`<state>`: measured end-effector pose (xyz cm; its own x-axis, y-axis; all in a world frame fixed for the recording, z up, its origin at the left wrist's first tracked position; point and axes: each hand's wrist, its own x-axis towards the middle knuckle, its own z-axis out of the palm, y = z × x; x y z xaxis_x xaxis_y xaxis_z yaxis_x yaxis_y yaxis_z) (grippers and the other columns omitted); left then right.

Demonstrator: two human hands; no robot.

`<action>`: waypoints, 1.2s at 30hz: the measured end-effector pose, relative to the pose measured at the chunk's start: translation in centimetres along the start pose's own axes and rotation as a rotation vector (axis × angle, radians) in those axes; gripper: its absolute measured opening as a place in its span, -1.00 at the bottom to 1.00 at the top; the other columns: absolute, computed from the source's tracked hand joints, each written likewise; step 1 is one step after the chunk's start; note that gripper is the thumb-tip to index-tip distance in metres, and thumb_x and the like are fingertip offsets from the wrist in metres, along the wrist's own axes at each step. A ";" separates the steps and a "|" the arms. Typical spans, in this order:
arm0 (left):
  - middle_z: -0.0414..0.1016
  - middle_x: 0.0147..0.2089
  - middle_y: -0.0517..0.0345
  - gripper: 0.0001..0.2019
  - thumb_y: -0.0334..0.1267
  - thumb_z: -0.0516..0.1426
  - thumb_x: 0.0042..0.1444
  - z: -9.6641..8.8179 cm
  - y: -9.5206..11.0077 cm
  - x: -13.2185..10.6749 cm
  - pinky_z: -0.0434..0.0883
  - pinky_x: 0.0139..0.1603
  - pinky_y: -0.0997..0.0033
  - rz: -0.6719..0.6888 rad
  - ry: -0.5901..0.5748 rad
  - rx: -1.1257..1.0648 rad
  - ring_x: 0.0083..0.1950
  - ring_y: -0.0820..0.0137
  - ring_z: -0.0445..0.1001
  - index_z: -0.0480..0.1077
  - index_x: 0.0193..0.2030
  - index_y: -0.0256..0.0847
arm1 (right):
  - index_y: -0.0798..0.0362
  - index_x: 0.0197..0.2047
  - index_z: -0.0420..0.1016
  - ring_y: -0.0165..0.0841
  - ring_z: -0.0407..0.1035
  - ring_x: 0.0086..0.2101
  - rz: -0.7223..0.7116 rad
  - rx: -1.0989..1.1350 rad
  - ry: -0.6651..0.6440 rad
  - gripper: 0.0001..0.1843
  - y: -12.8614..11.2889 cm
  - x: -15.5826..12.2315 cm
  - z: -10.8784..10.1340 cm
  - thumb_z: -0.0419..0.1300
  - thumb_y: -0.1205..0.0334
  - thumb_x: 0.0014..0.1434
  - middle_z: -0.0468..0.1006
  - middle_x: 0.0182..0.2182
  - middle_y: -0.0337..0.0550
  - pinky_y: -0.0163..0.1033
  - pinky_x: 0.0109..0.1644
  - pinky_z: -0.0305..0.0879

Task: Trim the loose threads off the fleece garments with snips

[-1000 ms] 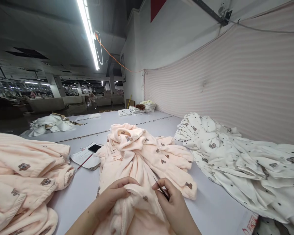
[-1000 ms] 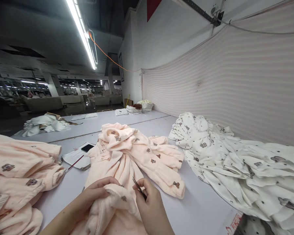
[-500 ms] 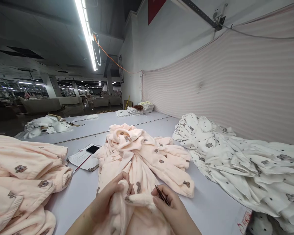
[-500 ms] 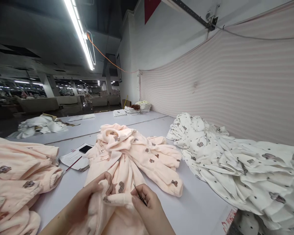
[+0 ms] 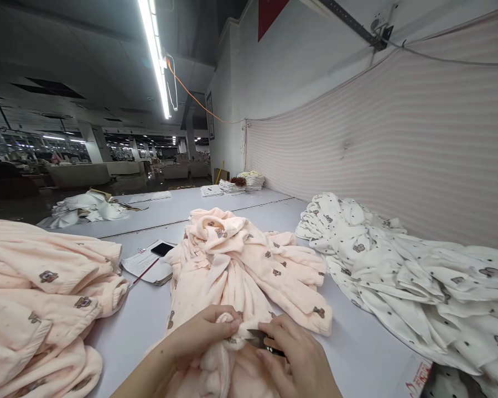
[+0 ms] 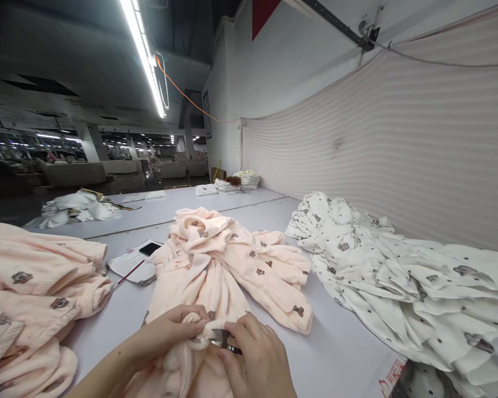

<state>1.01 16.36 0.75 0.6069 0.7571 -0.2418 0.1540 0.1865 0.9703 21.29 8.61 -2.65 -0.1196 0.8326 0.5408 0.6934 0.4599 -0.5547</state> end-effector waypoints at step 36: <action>0.12 -0.34 0.15 -0.71 -0.73 -0.03 -0.03 3.4 -6.5 -1.5 0.29 -0.28 0.21 1.168 0.501 0.936 -0.28 0.33 0.18 0.18 -0.41 -0.21 | -0.03 -0.22 0.49 -0.34 0.44 -0.30 0.221 0.216 -0.232 -0.77 0.4 -2.6 -0.3 0.16 0.36 0.01 0.53 -0.33 -0.22 -0.37 -0.25 0.32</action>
<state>1.75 11.90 -5.22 0.4512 0.3576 0.8177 0.3274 -0.9187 0.2211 22.12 6.56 -4.09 -0.1585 0.9554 0.2492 0.5582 0.2949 -0.7755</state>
